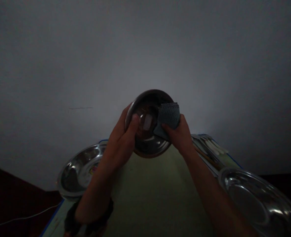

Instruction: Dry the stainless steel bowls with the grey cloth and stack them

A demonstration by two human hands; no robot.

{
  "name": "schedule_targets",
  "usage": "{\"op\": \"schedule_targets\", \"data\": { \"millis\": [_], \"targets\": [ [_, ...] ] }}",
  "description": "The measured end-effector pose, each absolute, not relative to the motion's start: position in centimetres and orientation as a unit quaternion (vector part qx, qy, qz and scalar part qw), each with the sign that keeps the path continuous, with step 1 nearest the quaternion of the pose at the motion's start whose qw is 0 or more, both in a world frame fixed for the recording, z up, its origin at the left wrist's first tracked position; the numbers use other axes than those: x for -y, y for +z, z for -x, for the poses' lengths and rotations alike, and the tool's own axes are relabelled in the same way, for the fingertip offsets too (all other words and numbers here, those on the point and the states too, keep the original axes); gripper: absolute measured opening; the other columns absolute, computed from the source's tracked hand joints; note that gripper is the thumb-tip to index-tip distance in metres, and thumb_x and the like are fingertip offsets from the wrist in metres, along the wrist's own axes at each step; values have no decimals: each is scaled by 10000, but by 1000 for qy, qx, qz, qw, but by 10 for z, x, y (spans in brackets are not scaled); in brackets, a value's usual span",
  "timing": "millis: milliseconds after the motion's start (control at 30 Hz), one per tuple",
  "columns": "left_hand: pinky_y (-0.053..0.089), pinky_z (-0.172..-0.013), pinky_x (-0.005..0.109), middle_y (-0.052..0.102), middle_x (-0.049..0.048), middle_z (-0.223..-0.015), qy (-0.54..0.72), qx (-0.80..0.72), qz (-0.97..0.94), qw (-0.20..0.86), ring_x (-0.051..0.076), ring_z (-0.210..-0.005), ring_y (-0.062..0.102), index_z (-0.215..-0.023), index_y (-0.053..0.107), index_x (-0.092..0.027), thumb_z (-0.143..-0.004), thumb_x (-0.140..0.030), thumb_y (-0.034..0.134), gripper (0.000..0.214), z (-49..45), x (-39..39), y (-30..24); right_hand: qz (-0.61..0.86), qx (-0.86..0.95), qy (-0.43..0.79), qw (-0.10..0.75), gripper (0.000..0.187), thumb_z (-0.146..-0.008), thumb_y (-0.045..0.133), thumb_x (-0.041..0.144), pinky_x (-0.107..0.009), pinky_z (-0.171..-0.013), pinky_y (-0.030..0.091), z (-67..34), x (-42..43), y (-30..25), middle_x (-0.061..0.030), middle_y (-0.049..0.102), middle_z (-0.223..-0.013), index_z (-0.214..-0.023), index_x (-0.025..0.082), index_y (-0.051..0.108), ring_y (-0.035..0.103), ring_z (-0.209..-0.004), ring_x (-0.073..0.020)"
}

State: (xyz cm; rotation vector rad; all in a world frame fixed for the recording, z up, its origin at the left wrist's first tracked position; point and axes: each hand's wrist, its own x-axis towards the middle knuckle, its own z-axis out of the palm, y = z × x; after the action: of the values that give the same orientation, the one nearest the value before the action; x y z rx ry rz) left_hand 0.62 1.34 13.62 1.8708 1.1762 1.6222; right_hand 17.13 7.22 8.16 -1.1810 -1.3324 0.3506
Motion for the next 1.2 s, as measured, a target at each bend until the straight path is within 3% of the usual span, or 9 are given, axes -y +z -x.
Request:
{"op": "schedule_targets", "data": {
  "millis": [333, 567, 867, 1200],
  "targets": [
    [446, -949, 376, 705, 59, -1035, 518, -446, -673, 282, 255, -1025, 615, -1189, 618, -240, -869, -478, 485, 420, 18, -9, 139, 514, 650, 54, 558, 347, -746, 620, 368, -385, -695, 447, -170, -64, 87, -88, 652, -906, -1022, 200, 491, 606, -828, -268],
    [425, -971, 371, 654, 45, -1174, 394, -422, -757, 307, 244, -1066, 587, -1234, 583, -231, -905, -427, 420, 417, 21, -7, 143, 427, 740, 17, 519, 276, -775, 622, 281, -344, -727, 448, -170, -61, 88, -69, 653, -951, -1017, 195, 524, 611, -861, -225],
    [476, -839, 369, 692, 33, -945, 319, -473, -782, 250, 217, -835, 620, -1190, 594, -231, -891, -477, 370, 447, 14, -5, 142, 407, 767, 11, 495, 177, -787, 592, 252, -340, -717, 442, -168, -63, 87, -71, 632, -910, -937, 185, 527, 594, -842, -210],
    [468, -808, 377, 676, 35, -821, 310, -495, -776, 239, 216, -760, 608, -1098, 630, -200, -872, -491, 376, 448, 12, -7, 141, 415, 770, 25, 484, 181, -769, 616, 270, -328, -700, 431, -168, -65, 87, -57, 635, -886, -906, 185, 534, 588, -809, -198]
  ]
}}
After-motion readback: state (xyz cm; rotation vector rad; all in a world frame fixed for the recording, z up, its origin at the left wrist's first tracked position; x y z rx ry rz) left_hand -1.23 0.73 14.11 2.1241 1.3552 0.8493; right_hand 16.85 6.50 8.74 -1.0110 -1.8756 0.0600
